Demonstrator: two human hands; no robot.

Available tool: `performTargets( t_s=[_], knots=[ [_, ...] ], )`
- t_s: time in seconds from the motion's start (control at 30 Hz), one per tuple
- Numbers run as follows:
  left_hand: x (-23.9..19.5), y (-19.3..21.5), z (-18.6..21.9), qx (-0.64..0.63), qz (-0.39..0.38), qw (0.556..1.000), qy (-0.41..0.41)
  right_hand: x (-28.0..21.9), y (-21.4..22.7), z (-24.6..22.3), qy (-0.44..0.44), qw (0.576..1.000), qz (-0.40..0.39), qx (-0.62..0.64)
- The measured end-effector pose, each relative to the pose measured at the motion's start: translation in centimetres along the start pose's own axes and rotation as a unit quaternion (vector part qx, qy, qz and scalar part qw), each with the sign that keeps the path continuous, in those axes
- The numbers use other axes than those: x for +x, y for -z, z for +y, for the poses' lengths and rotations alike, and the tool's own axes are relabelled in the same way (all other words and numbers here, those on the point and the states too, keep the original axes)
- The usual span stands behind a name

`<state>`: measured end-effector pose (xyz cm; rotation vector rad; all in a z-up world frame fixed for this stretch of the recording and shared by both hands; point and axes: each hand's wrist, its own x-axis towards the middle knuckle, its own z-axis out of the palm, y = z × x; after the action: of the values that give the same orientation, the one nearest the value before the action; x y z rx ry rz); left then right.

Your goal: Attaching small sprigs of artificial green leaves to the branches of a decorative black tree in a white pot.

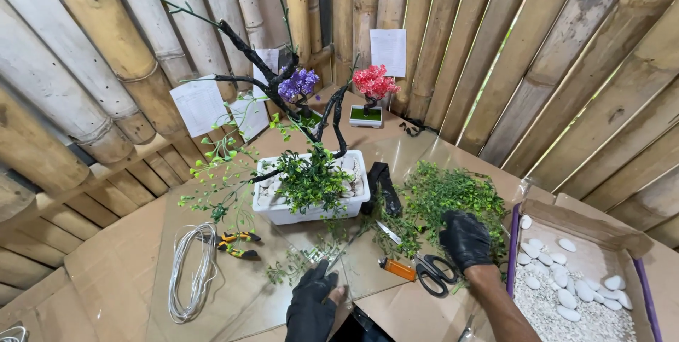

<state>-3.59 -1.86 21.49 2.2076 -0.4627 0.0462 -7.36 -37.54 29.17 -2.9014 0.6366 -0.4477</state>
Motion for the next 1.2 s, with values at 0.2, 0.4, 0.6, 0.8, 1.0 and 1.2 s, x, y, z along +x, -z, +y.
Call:
performTargets(
  t_s=[0.2,0.4,0.6,0.8,1.0,1.2],
  knots=[
    [-0.1,0.3,0.7,-0.074,-0.012,0.997,0.032,0.5,0.9,0.1,-0.055,0.996,0.022,0.071],
    [0.1,0.1,4.2,-0.111,0.019,0.993,-0.030,0.4,6.5,-1.3,0.013,0.966,0.164,0.201],
    [0.3,0.6,7.0,-0.107,0.001,0.994,-0.006,0.3,8.7,-1.7,0.018,0.959,0.177,0.220],
    [1.5,1.0,10.3,-0.120,0.010,0.992,-0.028,0.0,12.0,-4.3,0.085,0.904,0.286,0.307],
    [3.9,0.6,16.5,-0.252,0.028,0.964,-0.083,2.0,12.6,-4.6,-0.040,0.814,0.194,0.546],
    [6.5,-0.8,21.3,-0.302,0.022,0.938,-0.168,2.0,13.4,-6.2,-0.057,0.639,0.094,0.762]
  ],
)
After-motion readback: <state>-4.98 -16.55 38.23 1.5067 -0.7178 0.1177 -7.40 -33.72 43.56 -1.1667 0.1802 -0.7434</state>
